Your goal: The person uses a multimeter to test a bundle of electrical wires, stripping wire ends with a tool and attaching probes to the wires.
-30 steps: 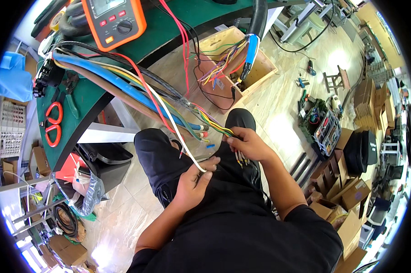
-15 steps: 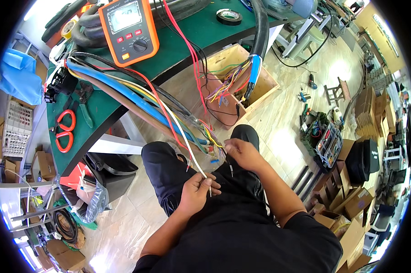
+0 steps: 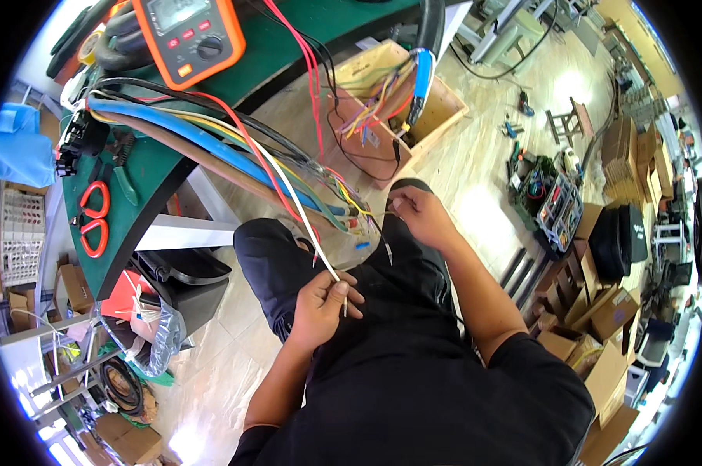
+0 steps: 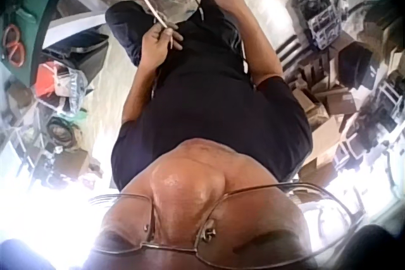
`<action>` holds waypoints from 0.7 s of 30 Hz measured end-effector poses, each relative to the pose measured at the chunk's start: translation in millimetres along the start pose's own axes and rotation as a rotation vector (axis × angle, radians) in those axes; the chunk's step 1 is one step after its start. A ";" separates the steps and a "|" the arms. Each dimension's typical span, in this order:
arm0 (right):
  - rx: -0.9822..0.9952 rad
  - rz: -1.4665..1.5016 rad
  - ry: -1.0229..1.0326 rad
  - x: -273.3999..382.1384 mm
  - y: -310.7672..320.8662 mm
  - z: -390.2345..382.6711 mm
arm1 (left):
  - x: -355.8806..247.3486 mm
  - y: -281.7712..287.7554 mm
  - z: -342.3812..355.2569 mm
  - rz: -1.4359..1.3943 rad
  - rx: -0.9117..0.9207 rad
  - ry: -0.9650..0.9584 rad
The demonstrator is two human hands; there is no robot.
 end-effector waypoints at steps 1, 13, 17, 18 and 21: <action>0.002 0.022 -0.017 -5.6 -2.5 -1.4 | -1.2 2.5 -2.5 0.014 0.007 -0.007; 0.144 0.174 0.004 -49.8 -66.4 102.6 | -14.0 10.6 -23.5 0.271 -0.137 0.002; 0.258 0.138 -0.039 -25.9 -103.7 156.5 | -33.6 6.6 -46.9 0.329 -0.230 -0.087; 0.233 0.156 -0.070 -20.0 -111.9 158.8 | -37.7 4.8 -55.1 0.343 -0.263 -0.111; 0.071 0.238 -0.005 -6.3 -124.6 180.7 | -50.3 -0.2 -68.3 0.554 -0.216 -0.272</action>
Point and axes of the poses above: each hand's wrist, its own z-axis towards the middle knuckle, its own y-axis out of the back of the hand, x = y × z, the point moved 7 cm from there along z, towards the middle knuckle, and after that the axes turned 4 degrees about y, right-handed, at the moved point
